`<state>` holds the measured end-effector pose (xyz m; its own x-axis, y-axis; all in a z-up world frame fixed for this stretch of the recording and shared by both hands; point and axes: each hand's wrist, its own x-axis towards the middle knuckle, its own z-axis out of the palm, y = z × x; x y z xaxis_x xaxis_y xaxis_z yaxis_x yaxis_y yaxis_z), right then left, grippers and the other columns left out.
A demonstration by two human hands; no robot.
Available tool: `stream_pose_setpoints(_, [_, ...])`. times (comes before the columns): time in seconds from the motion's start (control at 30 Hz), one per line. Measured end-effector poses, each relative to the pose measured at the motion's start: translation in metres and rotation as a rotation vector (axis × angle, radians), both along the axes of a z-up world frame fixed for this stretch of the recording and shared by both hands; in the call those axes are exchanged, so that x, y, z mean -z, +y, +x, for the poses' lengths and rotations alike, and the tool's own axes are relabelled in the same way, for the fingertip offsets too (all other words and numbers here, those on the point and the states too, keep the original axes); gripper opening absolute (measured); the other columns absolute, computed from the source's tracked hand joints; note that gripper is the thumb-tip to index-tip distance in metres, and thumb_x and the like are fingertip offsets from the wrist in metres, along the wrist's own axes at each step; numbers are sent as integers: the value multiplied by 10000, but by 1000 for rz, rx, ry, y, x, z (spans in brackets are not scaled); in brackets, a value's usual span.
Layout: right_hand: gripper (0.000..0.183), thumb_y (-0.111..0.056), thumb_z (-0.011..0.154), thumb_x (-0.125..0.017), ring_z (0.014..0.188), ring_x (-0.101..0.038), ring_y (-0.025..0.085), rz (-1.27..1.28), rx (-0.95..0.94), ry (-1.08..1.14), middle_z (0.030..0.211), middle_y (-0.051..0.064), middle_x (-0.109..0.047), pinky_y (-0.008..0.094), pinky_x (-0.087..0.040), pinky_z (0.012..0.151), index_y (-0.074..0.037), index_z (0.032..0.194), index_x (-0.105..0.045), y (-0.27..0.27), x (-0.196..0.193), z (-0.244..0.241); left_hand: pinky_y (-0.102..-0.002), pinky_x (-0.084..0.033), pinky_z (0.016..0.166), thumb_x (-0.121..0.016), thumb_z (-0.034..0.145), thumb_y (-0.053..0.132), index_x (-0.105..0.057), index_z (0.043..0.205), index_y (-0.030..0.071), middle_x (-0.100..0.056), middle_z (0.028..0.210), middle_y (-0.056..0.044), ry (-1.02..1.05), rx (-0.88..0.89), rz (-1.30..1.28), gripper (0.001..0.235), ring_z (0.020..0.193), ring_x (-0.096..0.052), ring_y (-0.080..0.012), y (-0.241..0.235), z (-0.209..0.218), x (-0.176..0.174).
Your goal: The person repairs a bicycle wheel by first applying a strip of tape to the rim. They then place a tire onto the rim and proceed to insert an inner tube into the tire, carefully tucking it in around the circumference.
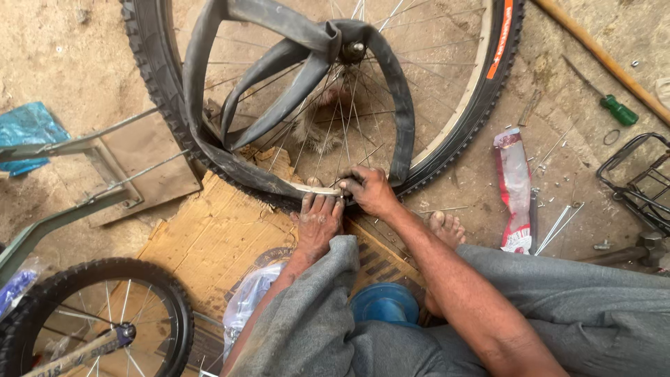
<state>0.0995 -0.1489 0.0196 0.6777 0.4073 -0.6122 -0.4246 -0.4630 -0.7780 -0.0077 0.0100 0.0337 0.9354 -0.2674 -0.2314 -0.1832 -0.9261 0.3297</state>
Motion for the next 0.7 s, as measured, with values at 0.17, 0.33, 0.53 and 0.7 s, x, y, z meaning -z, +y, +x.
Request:
stream_pose_setpoints(0.17, [202, -167, 936, -724, 864, -754, 146, -60, -60, 98, 968, 72, -787, 331, -628, 836, -60, 1108, -738, -1, 4, -3, -472, -392, 1125, -620, 908, 159, -686, 1172, 114, -675, 1146, -60, -4, 7, 26, 276, 1153, -598, -266, 0, -3, 4])
stream_pose_setpoints(0.33, [165, -144, 897, -763, 972, -710, 212, -38, -262, -47, 1000, 120, -773, 404, -541, 929, -50, 1030, -787, -4, 9, -1, -477, -402, 1048, -620, 854, 157, -680, 1178, 117, -670, 1118, -63, 5, -36, 15, 333, 1140, -597, -302, -1, 1, -5])
stream_pose_setpoints(0.53, [204, -181, 877, -733, 924, -730, 259, -97, -434, 127, 987, 144, -777, 409, -568, 871, -57, 1038, -750, 6, -20, 53, -511, -407, 1040, -717, 865, 210, -670, 1173, 101, -650, 1059, -79, 117, 116, -121, 329, 1077, -598, -267, 17, 66, -58])
stream_pose_setpoints(0.7, [230, -213, 893, -703, 908, -721, 287, -229, -633, -100, 987, 187, -763, 422, -559, 851, -62, 1052, -773, 3, -82, 167, -528, -380, 914, -798, 763, 304, -658, 1239, 76, -672, 1130, -85, -108, 64, -457, 546, 1040, -596, -278, 42, 170, -105])
